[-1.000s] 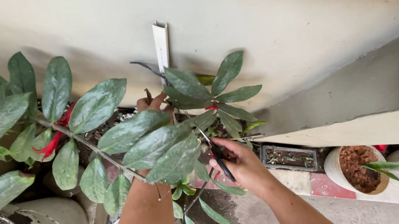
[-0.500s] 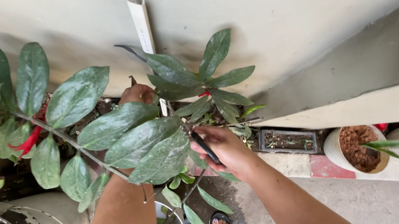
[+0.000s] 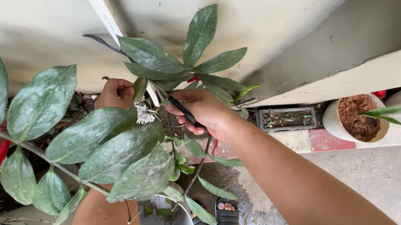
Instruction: Pruning yellow and dead leaves from various potted plants using scissors.
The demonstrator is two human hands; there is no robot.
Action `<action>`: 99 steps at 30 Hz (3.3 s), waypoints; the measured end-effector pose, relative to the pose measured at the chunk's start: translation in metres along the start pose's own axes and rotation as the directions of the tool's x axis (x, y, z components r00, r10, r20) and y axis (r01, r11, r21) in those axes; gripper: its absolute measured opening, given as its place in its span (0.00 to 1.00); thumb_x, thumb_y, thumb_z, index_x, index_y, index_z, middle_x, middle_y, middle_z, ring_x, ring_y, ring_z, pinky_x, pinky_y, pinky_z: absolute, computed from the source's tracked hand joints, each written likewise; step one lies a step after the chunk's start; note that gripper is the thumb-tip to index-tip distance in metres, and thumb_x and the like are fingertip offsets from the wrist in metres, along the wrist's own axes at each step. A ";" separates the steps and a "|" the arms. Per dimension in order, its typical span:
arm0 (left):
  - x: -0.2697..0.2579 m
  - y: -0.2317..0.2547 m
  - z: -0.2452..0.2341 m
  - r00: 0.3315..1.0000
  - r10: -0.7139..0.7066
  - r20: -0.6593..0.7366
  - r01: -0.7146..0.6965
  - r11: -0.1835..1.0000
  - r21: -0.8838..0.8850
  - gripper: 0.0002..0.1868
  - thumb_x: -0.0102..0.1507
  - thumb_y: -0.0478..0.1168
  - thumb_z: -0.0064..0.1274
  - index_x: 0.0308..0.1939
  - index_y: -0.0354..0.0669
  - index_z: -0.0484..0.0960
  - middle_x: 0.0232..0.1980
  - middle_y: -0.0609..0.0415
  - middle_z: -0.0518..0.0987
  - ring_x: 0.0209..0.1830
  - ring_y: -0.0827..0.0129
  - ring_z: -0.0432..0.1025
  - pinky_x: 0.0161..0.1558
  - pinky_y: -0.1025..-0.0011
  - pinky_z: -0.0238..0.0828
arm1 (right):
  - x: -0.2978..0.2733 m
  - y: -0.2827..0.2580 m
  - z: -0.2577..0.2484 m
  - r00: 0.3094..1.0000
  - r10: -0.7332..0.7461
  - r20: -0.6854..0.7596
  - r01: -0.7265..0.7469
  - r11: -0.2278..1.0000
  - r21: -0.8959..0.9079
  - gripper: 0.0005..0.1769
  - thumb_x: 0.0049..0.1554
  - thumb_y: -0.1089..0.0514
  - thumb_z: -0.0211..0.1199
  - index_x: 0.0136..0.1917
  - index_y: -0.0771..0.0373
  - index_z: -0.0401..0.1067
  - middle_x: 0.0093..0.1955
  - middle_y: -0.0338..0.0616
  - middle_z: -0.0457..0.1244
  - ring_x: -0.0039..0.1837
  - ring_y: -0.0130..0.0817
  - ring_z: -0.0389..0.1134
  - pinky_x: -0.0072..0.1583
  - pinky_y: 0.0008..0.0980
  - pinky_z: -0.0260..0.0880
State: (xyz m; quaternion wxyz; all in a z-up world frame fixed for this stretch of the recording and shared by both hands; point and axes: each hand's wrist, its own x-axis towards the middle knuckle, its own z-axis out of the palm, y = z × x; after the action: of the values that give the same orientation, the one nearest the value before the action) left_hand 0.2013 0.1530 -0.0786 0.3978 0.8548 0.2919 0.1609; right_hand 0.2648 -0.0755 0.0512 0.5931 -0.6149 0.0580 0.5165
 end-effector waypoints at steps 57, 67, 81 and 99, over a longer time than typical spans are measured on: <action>-0.007 0.019 0.075 0.968 0.246 0.047 -0.245 0.969 -0.027 0.12 0.67 0.38 0.52 0.54 0.47 0.81 0.42 0.46 0.78 0.36 0.56 0.76 0.40 0.60 0.73 | -0.045 0.015 -0.026 0.919 -0.359 -0.160 0.200 0.777 -0.597 0.36 0.49 0.50 0.74 0.70 0.52 0.71 0.43 0.39 0.72 0.43 0.25 0.72 0.47 0.26 0.71; -0.069 -0.009 0.057 0.975 0.191 0.113 -0.192 0.981 0.002 0.11 0.67 0.39 0.53 0.53 0.47 0.82 0.40 0.46 0.79 0.35 0.57 0.76 0.39 0.60 0.73 | -0.029 0.002 0.010 0.895 -0.408 -0.179 0.208 0.738 -0.642 0.37 0.50 0.47 0.72 0.71 0.51 0.68 0.43 0.42 0.73 0.43 0.31 0.73 0.49 0.32 0.73; -0.082 -0.006 0.028 0.978 0.147 0.151 -0.153 0.988 0.027 0.10 0.67 0.41 0.53 0.52 0.47 0.82 0.39 0.47 0.80 0.34 0.58 0.76 0.38 0.60 0.73 | -0.032 -0.004 0.013 0.896 -0.381 -0.227 0.146 0.736 -0.661 0.34 0.51 0.49 0.71 0.70 0.53 0.69 0.45 0.44 0.74 0.45 0.32 0.75 0.50 0.33 0.73; -0.042 0.142 -0.042 0.978 0.080 0.190 -0.094 0.993 0.065 0.10 0.68 0.44 0.54 0.50 0.46 0.82 0.36 0.48 0.82 0.32 0.60 0.77 0.37 0.61 0.73 | -0.019 0.022 0.017 0.838 -0.494 -0.232 0.284 0.758 -0.587 0.32 0.53 0.56 0.71 0.69 0.61 0.68 0.48 0.49 0.73 0.47 0.33 0.76 0.52 0.33 0.74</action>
State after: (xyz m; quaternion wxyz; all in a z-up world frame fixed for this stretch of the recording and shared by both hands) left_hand 0.2003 0.0785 0.0557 0.3842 0.8923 0.2210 0.0861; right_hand 0.2312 -0.0793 0.0537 0.4734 -0.8384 -0.1069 0.2480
